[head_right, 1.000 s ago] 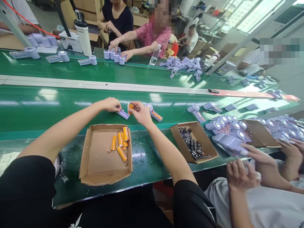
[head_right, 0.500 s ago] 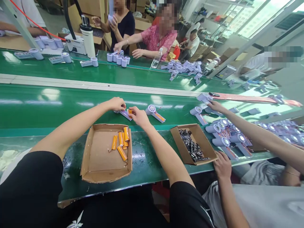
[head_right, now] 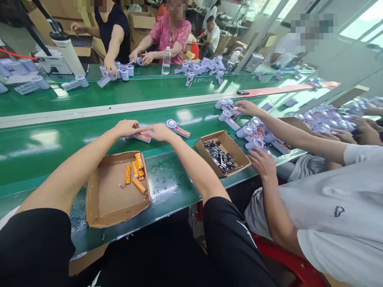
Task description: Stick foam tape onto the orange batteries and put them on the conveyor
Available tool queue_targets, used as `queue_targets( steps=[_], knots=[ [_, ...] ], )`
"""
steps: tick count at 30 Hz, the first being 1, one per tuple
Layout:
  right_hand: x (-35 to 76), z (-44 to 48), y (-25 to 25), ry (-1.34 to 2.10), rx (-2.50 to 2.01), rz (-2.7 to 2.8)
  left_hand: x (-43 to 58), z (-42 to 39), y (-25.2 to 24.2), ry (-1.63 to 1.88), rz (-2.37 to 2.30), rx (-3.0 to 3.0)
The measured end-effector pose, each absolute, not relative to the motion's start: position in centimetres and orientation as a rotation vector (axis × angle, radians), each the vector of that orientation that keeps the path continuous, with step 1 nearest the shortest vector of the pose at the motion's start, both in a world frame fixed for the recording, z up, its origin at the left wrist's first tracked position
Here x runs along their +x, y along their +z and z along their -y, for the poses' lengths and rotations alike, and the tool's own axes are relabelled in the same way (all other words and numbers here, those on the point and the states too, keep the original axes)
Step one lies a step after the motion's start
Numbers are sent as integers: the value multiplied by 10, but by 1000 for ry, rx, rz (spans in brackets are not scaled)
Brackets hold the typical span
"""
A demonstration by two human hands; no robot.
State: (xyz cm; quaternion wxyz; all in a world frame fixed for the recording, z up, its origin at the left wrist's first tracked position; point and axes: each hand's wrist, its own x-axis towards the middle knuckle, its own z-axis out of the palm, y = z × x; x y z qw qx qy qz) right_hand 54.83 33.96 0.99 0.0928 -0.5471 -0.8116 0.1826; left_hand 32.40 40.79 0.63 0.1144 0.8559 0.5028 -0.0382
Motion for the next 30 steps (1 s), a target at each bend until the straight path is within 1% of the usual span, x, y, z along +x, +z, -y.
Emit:
queue_targets(
  steps=[1, 3, 6, 10, 15, 20, 24, 30],
  knots=[
    [578, -341, 15, 474, -1712, 2261, 327, -407, 6, -163, -1459, 2522],
    [639, -343, 22, 349, -2029, 2021, 333, -405, 6, -273, -1454, 2550],
    [710, -342, 24, 524, -2311, 1979, 343, -405, 7, -381, -1472, 2557],
    [745, -338, 11, 800, -2297, 2029, 354, -406, 8, -451, -1480, 2479],
    [757, -348, -3, 1045, -2176, 2033, 365, -408, 0, -405, -1469, 2435],
    [758, -358, -7, 992, -2255, 2112, 371, -412, -4, -425, -1454, 2407],
    [753, -354, -8, 910, -2317, 2033, 376, -414, 1, -447, -1502, 2380],
    [740, -346, 10, 681, -2332, 2032, 374, -413, 15, -441, -1442, 2440]
  ],
)
